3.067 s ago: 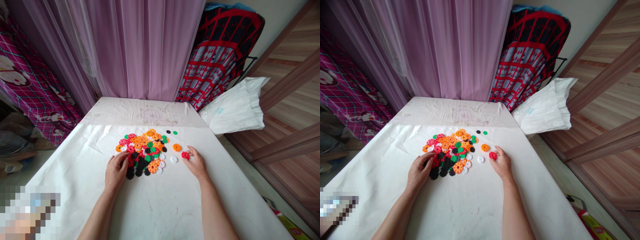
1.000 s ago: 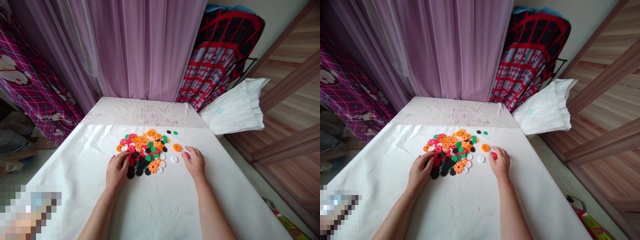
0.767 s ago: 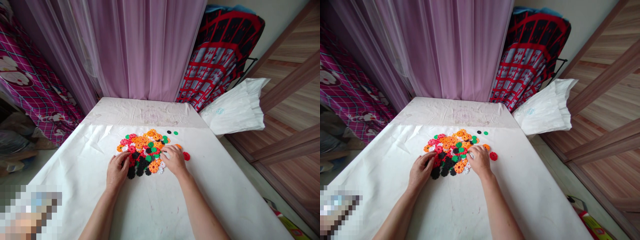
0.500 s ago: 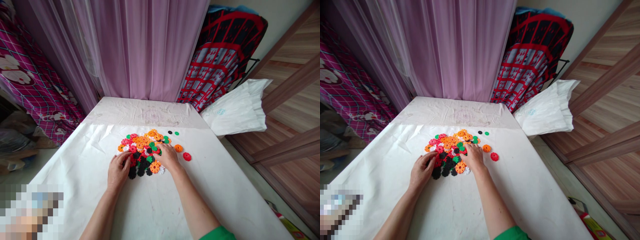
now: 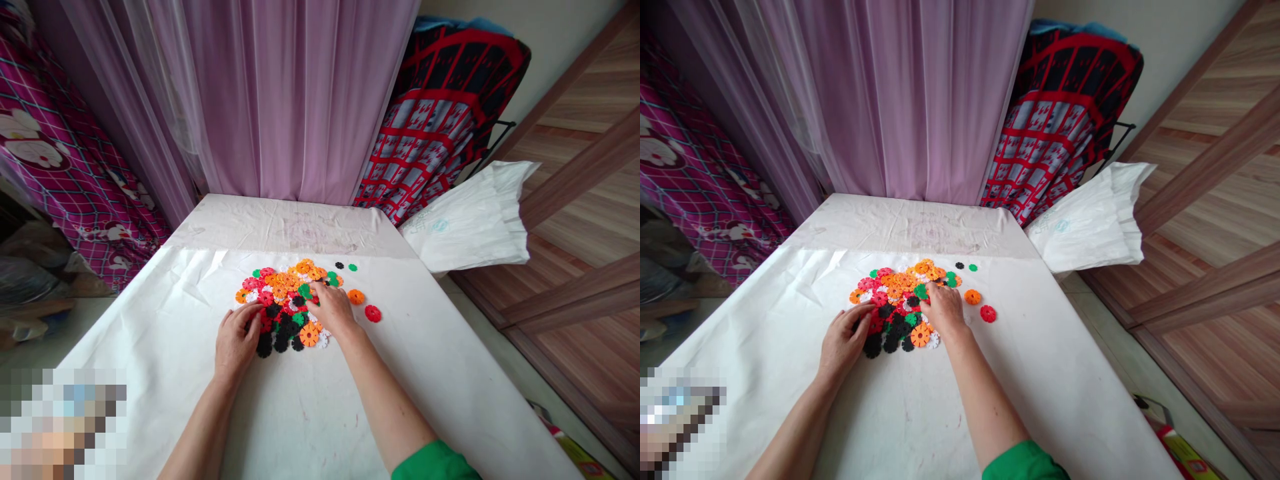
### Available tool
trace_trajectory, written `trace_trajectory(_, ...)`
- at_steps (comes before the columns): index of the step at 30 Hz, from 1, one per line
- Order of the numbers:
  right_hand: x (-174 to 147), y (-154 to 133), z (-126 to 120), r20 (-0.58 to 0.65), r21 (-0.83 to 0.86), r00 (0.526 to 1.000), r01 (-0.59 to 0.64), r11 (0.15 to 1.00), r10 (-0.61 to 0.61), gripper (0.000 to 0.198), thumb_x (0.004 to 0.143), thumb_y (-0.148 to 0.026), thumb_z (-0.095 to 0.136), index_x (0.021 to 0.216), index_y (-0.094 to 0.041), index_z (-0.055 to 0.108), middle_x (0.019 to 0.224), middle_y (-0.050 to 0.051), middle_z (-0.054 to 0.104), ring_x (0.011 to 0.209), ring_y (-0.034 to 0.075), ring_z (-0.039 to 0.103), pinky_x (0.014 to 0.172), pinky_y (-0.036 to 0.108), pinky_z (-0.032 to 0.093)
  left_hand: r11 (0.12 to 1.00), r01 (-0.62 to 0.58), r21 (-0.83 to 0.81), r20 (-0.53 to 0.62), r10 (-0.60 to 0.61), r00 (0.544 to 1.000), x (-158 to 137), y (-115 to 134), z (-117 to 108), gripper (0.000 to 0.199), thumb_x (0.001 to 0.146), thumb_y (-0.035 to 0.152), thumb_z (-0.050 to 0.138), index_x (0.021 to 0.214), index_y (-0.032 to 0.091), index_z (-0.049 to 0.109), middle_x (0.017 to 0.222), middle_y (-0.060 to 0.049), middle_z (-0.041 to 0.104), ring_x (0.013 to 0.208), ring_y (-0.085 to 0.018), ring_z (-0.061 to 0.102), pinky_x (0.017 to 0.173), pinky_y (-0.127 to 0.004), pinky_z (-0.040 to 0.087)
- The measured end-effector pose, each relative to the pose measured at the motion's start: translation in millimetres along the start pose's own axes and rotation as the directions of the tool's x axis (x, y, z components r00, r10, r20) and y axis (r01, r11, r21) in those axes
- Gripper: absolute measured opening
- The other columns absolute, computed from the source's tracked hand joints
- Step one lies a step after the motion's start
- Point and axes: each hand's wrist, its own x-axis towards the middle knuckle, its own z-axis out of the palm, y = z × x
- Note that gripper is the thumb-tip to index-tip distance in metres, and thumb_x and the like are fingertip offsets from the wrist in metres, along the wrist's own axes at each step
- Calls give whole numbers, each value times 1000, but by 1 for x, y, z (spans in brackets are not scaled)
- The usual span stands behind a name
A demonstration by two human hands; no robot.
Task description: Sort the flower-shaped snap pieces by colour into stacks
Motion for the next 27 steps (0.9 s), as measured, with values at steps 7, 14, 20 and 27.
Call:
trace_trajectory(7,2,40,-1,-131,267,976,-132,955,172,22,87,-26,58,106,-28,69,97,1,77,89,18,71,80,28,50,1000,-4,-9,-7,4,1000,0,1,0,32,89,43,46,103,30,72,119,-3,73,109,-24,67,112,-52,35)
trace_trajectory(14,-28,119,7,-153,758,876,-193,623,458,38,70,-52,62,88,-20,70,84,6,74,71,20,69,63,30,53,1000,-1,-3,-16,1,1000,1,0,0,31,88,44,47,102,31,72,117,-3,74,110,-25,67,112,-52,35)
trace_trajectory(20,-52,152,15,-91,851,790,-255,459,607,48,59,-55,67,86,-15,70,76,8,73,65,21,68,59,31,53,999,-32,20,-10,32,999,2,-6,1,31,88,44,47,103,31,71,118,-2,74,111,-24,67,112,-51,35)
trace_trajectory(27,-53,157,25,-73,833,811,-270,483,580,39,62,-51,62,83,-18,69,74,6,72,65,21,67,64,33,55,998,-54,30,-13,55,998,2,-8,0,33,88,46,47,102,30,71,118,-3,74,110,-24,67,109,-47,39)
